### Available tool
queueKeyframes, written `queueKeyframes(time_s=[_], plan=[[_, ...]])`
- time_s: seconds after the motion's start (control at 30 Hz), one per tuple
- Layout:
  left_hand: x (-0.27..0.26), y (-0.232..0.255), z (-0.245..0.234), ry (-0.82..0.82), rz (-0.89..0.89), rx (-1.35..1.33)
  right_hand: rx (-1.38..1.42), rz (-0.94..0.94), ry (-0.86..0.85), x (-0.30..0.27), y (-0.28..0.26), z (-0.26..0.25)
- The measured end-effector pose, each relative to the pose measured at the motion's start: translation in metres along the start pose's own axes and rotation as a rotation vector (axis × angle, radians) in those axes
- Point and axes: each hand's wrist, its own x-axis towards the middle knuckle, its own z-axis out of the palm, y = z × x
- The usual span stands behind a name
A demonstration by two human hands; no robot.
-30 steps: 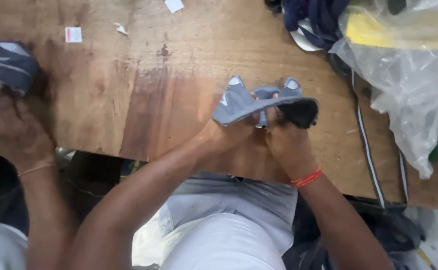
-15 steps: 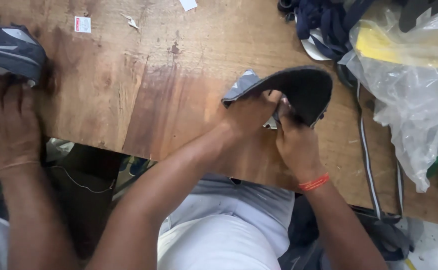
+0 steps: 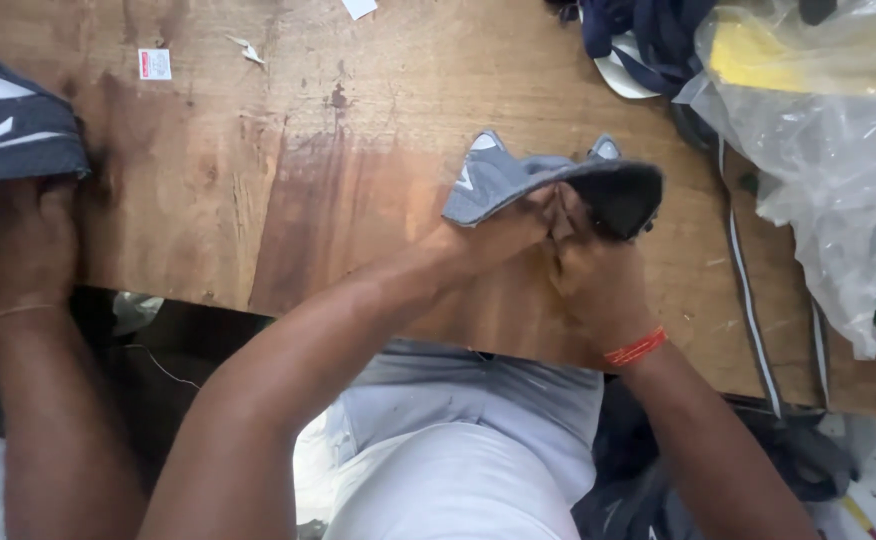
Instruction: The person sits at a wooden workbench in a shoe workshop and assembles gray shoe uppers by hand, inserting white foam stiffeners into the heel of each upper and pressing them into place. They work on one upper at a time, setting finished ones aside and picking up the next piece from the pile.
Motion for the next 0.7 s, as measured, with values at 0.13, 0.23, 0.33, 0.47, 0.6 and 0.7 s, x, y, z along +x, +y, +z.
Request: queueKeyframes(time_s=[0.13,0.23,0.33,0.47,0.6,0.7], plan=[[0.005,-0.005,-0.003,-0.078,0.079,0.030,-0.107,-0.092,0.044,-0.001,0.000,-0.002],[-0.002,-0.003,0.020,-0.128,0.112,0.042,-0.196,-0.191,0.036,0.006,-0.011,-0.019],[-0.017,-0.009,0.056,0.196,0.116,0.020,-0.399,-0.304,0.087,0.010,-0.018,-0.028],[-0.015,-0.002,0.056,0.173,0.095,0.073,0.147,-0.220,-0.005,0.009,-0.005,-0.023],[-0.024,0.008,0.050,0.140,0.051,0.157,0.000,-0.324,-0.010,0.018,0.007,-0.013],[-0.028,0.021,0.045,0.129,0.033,0.209,0.040,-0.326,0.103,0.019,0.003,-0.016]])
